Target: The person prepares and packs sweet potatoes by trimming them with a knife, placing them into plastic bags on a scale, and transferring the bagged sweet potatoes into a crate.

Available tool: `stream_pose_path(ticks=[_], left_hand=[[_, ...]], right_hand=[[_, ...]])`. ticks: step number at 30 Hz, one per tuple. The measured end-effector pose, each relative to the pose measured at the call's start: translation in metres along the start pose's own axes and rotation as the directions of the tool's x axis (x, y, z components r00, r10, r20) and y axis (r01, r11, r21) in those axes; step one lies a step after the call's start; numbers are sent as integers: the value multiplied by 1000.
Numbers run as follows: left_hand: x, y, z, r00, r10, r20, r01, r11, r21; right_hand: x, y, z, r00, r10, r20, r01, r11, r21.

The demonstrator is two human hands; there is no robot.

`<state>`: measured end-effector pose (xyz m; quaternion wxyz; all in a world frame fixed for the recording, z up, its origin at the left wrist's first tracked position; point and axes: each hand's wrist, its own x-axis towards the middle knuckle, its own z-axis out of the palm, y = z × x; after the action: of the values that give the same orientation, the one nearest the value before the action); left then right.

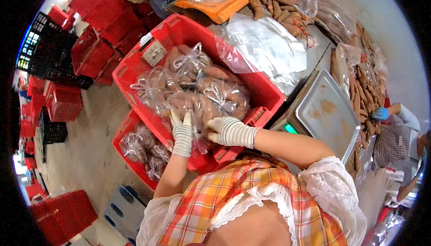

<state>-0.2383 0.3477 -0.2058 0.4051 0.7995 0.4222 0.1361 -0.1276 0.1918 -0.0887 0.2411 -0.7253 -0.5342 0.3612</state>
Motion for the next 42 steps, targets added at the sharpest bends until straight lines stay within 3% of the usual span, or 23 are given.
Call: stream_pose_path(ticks=[1, 2, 4, 7, 11, 14, 15, 17, 18, 20, 21, 23, 25, 27, 28, 29, 31, 33, 38, 39, 42], left_hand=[[0, 2, 13, 992, -120, -43, 124, 984, 125], [-9, 13, 23, 983, -92, -157, 116, 982, 149], [-1, 14, 30, 981, -92, -171, 123, 976, 180], [3, 16, 25, 974, -130, -185, 168, 963, 208], [14, 9, 27, 980, -47, -192, 111, 935, 336], [13, 30, 30, 953, 302, 9, -265, 819, 508], [12, 50, 33, 950, 313, 24, -280, 810, 515], [14, 87, 41, 840, 398, 368, -542, 635, 551], [18, 96, 48, 830, 407, 383, -558, 620, 551], [23, 112, 65, 702, 260, 663, -707, 363, 607], [28, 117, 73, 683, 264, 681, -726, 351, 591], [40, 127, 84, 616, 93, 782, -763, 318, 563], [52, 100, 114, 585, 119, 802, -794, 288, 536], [61, 72, 140, 648, 216, 730, -762, 201, 616], [52, 116, 115, 606, 63, 793, -773, 284, 567], [53, 129, 108, 595, 64, 801, -784, 267, 560], [61, 139, 98, 592, 13, 806, -755, 358, 549], [67, 135, 93, 609, 61, 791, -765, 310, 565], [89, 135, 47, 636, 343, 691, -770, 342, 539], [98, 126, 42, 656, 357, 665, -750, 408, 520], [96, 140, 23, 692, 345, 634, -718, 418, 557]], right_hand=[[-9, 6, 0, 996, 87, 5, -87, 994, -64], [-18, 14, 2, 996, 89, 23, -84, 983, -165], [-34, 29, 9, 992, 92, 86, -52, 921, -386], [-52, 52, 30, 997, -81, 10, 77, 889, -451], [-59, 57, 37, 971, -214, -106, 140, 869, -475], [-63, 59, 37, 954, -254, -162, 160, 882, -442], [-64, 59, 36, 949, -268, -169, 173, 885, -432], [-65, 60, 36, 953, -243, -182, 154, 904, -399], [-66, 62, 37, 946, -257, -199, 163, 904, -395], [-68, 65, 39, 947, -241, -212, 153, 920, -361], [-68, 66, 40, 948, -220, -229, 130, 927, -352], [-68, 67, 40, 946, -222, -236, 140, 937, -321], [-68, 71, 44, 938, -213, -274, 123, 942, -314], [-68, 73, 47, 933, -216, -287, 127, 946, -299], [-68, 74, 48, 922, -224, -316, 124, 944, -307], [-68, 75, 48, 918, -215, -334, 113, 947, -299], [-69, 75, 49, 918, -223, -328, 120, 944, -307], [-70, 74, 46, 904, -221, -365, 106, 944, -311], [-72, 74, 48, 909, -193, -370, 99, 961, -257], [-73, 74, 47, 913, -201, -354, 106, 957, -270], [-72, 77, 50, 917, -196, -349, 100, 956, -274]])
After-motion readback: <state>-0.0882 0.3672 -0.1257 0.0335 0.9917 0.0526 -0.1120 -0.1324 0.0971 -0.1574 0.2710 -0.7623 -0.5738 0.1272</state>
